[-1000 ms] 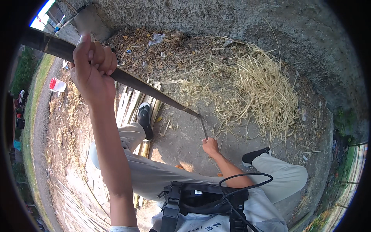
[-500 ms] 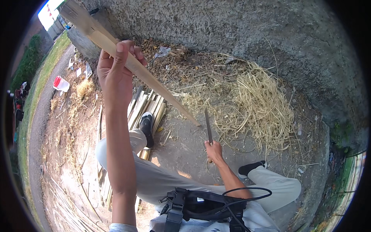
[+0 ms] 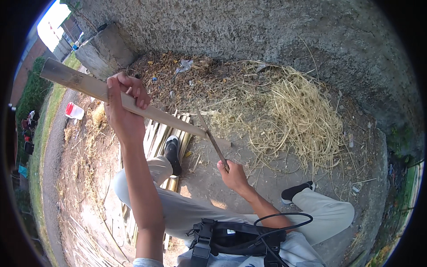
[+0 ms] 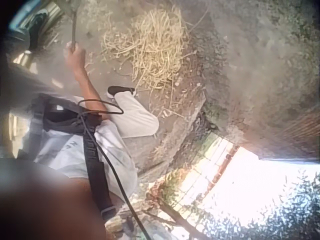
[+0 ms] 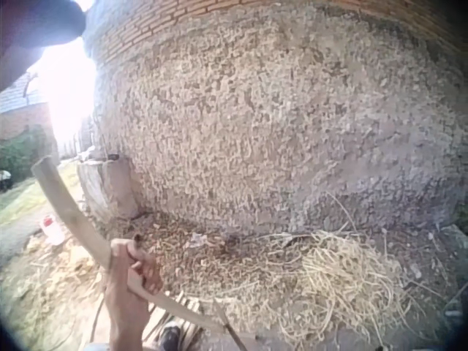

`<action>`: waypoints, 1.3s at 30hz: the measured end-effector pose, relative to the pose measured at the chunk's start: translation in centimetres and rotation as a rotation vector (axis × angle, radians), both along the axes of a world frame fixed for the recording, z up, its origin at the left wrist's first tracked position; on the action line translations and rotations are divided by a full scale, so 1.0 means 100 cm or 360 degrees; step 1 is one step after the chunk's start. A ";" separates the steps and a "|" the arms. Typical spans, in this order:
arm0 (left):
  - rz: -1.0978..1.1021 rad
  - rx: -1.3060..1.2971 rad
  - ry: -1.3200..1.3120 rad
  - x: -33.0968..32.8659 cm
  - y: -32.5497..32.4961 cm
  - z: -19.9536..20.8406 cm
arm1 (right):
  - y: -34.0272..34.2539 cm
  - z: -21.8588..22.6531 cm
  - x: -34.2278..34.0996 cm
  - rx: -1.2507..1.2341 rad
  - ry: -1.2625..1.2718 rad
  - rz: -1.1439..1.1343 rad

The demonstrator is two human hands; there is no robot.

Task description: The person splits a piece of bamboo by hand and then uses a machete to peel strips from a length of bamboo while seated on the ground.

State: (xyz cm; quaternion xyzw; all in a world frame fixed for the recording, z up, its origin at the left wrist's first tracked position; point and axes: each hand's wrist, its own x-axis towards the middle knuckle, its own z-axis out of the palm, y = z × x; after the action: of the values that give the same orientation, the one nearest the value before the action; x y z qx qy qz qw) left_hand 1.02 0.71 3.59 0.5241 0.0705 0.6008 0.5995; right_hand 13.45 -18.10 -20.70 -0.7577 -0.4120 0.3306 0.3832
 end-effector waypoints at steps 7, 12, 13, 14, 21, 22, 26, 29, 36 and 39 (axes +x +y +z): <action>0.0131 0.0192 0.0032 -0.008 0.006 -0.006 | 0.000 -0.029 -0.001 -0.0166 0.0020 -0.0019; 0.0401 0.0068 0.0021 0.000 0.000 -0.014 | 0.002 0.011 -0.013 -0.0008 0.0071 0.0114; 0.0743 0.0220 0.0118 0.004 -0.004 -0.016 | 0.001 0.017 -0.018 -0.0014 0.0082 0.0101; 0.0241 0.0067 -0.0085 -0.004 0.002 -0.015 | 0.002 0.022 -0.024 0.0225 0.0070 0.0095; 0.0200 0.0075 -0.0121 0.008 -0.015 -0.011 | -0.004 -0.071 -0.014 0.0213 -0.0171 -0.0062; 0.0337 0.0112 -0.0026 0.013 -0.016 -0.011 | -0.002 -0.077 -0.009 0.0286 -0.0176 -0.0069; 0.0569 0.0168 0.0010 0.013 -0.024 -0.013 | 0.005 0.022 -0.020 0.0129 -0.0120 0.0037; 0.0462 0.0308 -0.0069 0.024 -0.045 -0.014 | 0.004 0.025 -0.023 0.0523 -0.0154 -0.0035; 0.0428 0.0036 0.0024 0.017 -0.049 -0.016 | 0.009 -0.001 -0.010 0.0063 -0.0196 -0.0008; 0.0783 0.0107 0.0238 0.024 -0.051 -0.014 | 0.001 0.042 -0.026 0.0528 -0.0203 -0.0075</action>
State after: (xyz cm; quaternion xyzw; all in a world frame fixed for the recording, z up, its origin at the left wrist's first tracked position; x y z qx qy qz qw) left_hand 3.45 -4.36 2.22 0.5537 0.2201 0.6901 0.4107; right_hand 10.83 -17.97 -16.46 -0.7129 -0.4664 0.2004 0.4838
